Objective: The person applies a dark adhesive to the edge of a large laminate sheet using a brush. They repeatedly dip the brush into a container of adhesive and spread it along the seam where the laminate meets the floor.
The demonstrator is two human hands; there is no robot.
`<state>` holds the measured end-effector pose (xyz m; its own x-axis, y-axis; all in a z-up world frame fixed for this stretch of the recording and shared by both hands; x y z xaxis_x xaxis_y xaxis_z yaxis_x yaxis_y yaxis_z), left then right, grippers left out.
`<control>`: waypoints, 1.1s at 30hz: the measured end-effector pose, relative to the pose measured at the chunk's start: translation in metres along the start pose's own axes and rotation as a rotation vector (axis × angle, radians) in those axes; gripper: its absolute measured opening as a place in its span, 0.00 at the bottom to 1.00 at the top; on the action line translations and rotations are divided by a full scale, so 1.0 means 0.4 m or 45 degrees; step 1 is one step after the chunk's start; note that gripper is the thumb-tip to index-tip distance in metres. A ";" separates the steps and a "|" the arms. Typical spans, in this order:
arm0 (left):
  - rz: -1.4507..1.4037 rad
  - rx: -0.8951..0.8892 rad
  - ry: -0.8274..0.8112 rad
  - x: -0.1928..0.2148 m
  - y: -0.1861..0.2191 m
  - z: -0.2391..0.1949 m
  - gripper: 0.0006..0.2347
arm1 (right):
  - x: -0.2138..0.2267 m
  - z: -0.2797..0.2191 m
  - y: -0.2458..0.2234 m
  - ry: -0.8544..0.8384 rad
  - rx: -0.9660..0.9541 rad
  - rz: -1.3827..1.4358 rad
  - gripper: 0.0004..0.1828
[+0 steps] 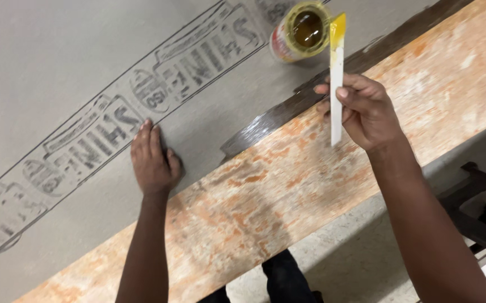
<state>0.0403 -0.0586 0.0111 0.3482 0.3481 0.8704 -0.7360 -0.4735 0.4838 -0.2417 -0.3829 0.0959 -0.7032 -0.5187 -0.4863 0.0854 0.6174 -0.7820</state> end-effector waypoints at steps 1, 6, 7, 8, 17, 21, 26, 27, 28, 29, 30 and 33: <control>0.006 -0.008 0.006 -0.001 0.001 0.003 0.26 | -0.005 -0.018 0.015 -0.009 0.037 0.003 0.12; -0.090 -0.044 0.028 0.015 0.000 0.012 0.27 | -0.106 -0.150 0.221 0.025 0.052 0.150 0.20; -0.122 -0.039 0.044 0.018 0.000 0.010 0.27 | -0.124 -0.177 0.273 0.099 0.025 0.165 0.23; -0.154 -0.035 0.060 0.021 0.001 0.006 0.27 | -0.140 -0.196 0.320 0.173 -0.003 0.179 0.27; -0.820 -0.100 0.101 0.087 -0.099 -0.046 0.22 | -0.278 -0.284 0.553 0.322 0.109 -0.686 0.24; -0.314 0.053 -0.010 0.161 -0.225 -0.151 0.20 | -0.351 -0.289 0.541 0.546 0.443 -1.377 0.23; 0.044 0.105 0.050 0.244 -0.381 -0.318 0.22 | -0.431 -0.294 0.567 0.695 0.611 -1.922 0.37; 0.059 0.052 0.078 0.248 -0.390 -0.341 0.22 | -0.438 -0.298 0.572 0.730 0.630 -1.979 0.37; 0.073 -0.001 0.106 0.251 -0.395 -0.358 0.22 | -0.448 -0.308 0.579 0.764 0.648 -2.036 0.37; 0.070 -0.001 0.100 0.251 -0.404 -0.371 0.23 | -0.460 -0.315 0.588 0.793 0.666 -2.091 0.37; 0.067 -0.002 0.094 0.250 -0.405 -0.380 0.23 | -0.467 -0.325 0.597 0.803 0.633 -2.096 0.37; 0.082 -0.017 0.115 0.254 -0.399 -0.364 0.24 | -0.481 -0.299 0.602 0.824 0.641 -2.103 0.36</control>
<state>0.1085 0.1701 0.0089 0.2467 0.3889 0.8876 -0.7633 -0.4864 0.4252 -0.1703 -0.0639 0.0478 -0.3975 0.0167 0.9174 -0.7980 -0.4999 -0.3366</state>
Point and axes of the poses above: each hand's wrist, its own z-axis towards the middle knuckle, its own x-axis out of the back of the hand, y = z × x, the point moved 7 cm from there along z, towards the middle knuckle, and after that the axes turned 1 degree about x, right-handed, at the moved point
